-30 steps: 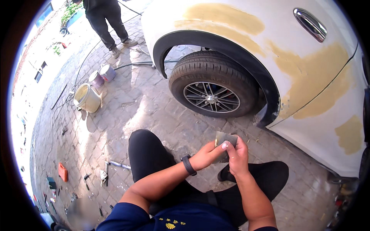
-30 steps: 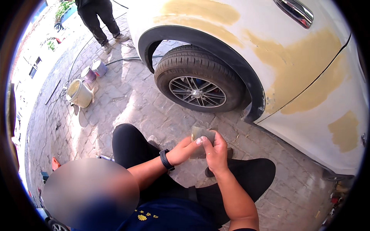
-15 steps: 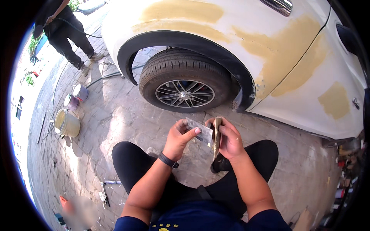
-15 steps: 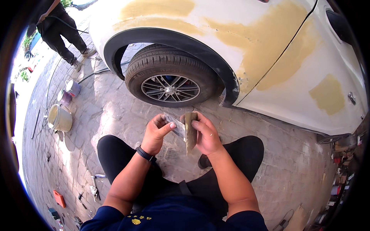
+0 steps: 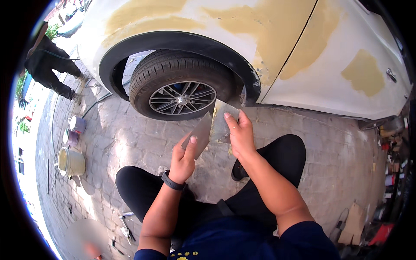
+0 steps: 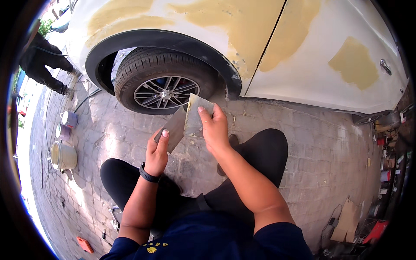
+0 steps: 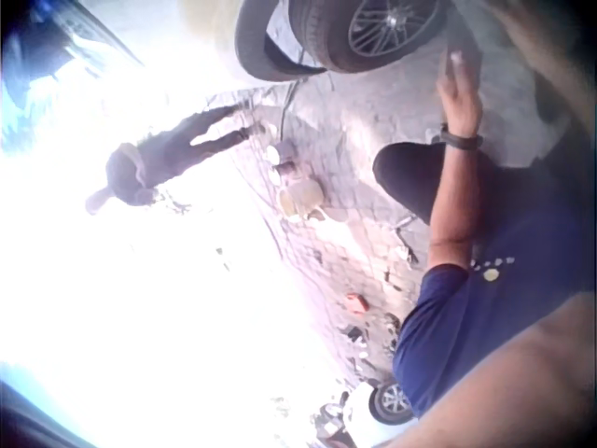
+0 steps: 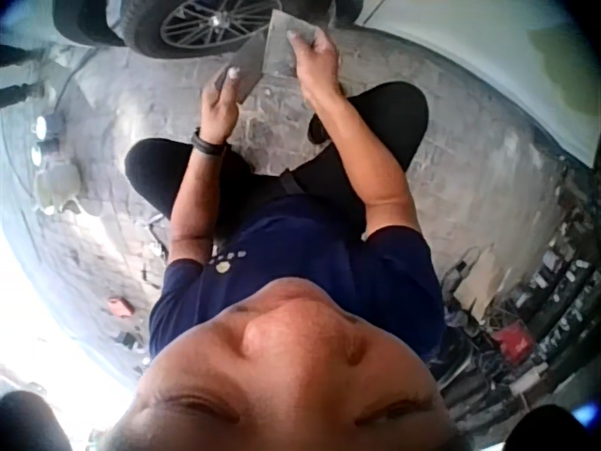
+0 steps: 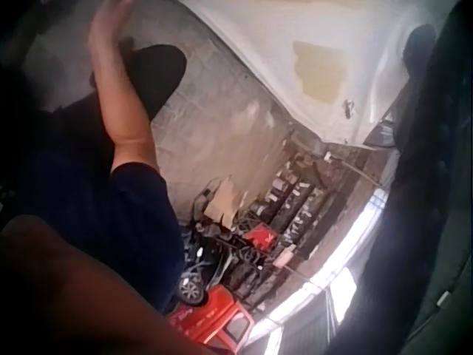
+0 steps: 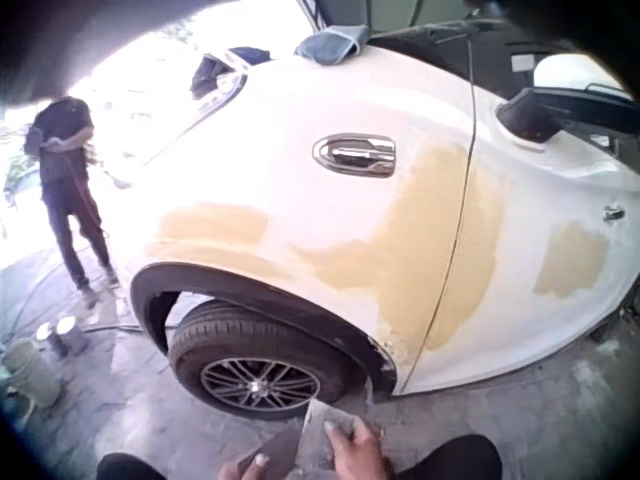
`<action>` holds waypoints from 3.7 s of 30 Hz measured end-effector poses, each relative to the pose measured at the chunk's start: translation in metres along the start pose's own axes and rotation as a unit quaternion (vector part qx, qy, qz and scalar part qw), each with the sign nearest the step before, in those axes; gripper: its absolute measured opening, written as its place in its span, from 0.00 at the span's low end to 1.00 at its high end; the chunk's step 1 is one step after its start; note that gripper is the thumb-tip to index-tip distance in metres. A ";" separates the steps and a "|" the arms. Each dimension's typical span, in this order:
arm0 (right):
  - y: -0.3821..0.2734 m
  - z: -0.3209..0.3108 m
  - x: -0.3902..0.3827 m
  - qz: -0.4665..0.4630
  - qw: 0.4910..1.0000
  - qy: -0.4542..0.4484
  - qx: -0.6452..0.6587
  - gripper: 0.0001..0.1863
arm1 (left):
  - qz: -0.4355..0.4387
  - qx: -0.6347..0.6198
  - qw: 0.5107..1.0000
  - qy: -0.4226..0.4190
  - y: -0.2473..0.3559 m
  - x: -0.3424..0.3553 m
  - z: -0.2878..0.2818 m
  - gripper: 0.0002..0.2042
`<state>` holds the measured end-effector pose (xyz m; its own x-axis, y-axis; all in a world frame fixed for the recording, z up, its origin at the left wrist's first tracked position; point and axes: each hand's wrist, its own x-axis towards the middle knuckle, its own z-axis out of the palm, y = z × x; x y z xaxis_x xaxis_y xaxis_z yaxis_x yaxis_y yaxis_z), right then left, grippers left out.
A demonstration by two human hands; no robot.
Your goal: The person applies beige body filler to the side panel of a white car using a metal spreader. They repeatedly scoop filler from a secondary spreader and smooth it onto the vehicle's surface, covering areas around the wheel arch and door.
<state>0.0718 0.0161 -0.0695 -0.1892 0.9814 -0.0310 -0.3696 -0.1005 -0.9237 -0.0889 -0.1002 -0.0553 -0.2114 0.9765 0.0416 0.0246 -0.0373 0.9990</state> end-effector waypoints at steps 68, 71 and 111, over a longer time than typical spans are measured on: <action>-0.007 0.002 -0.009 -0.010 0.994 -0.075 -0.078 0.13 | 0.019 -0.240 0.968 -0.077 -0.023 0.002 0.009 0.18; -0.001 0.003 -0.001 -0.023 0.999 -0.009 -0.035 0.13 | 0.054 -0.157 0.984 -0.071 -0.029 0.004 0.005 0.25; -0.054 -0.013 0.001 -0.250 0.771 -0.392 -0.435 0.16 | -0.023 -0.237 0.950 0.204 0.016 0.016 -0.029 0.13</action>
<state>0.1034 0.0243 -0.0252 -0.8389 0.4274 0.3370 0.1116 0.7411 -0.6621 -0.1202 -0.0909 -0.0386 -0.5651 0.8195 -0.0952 -0.4153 -0.1828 0.8911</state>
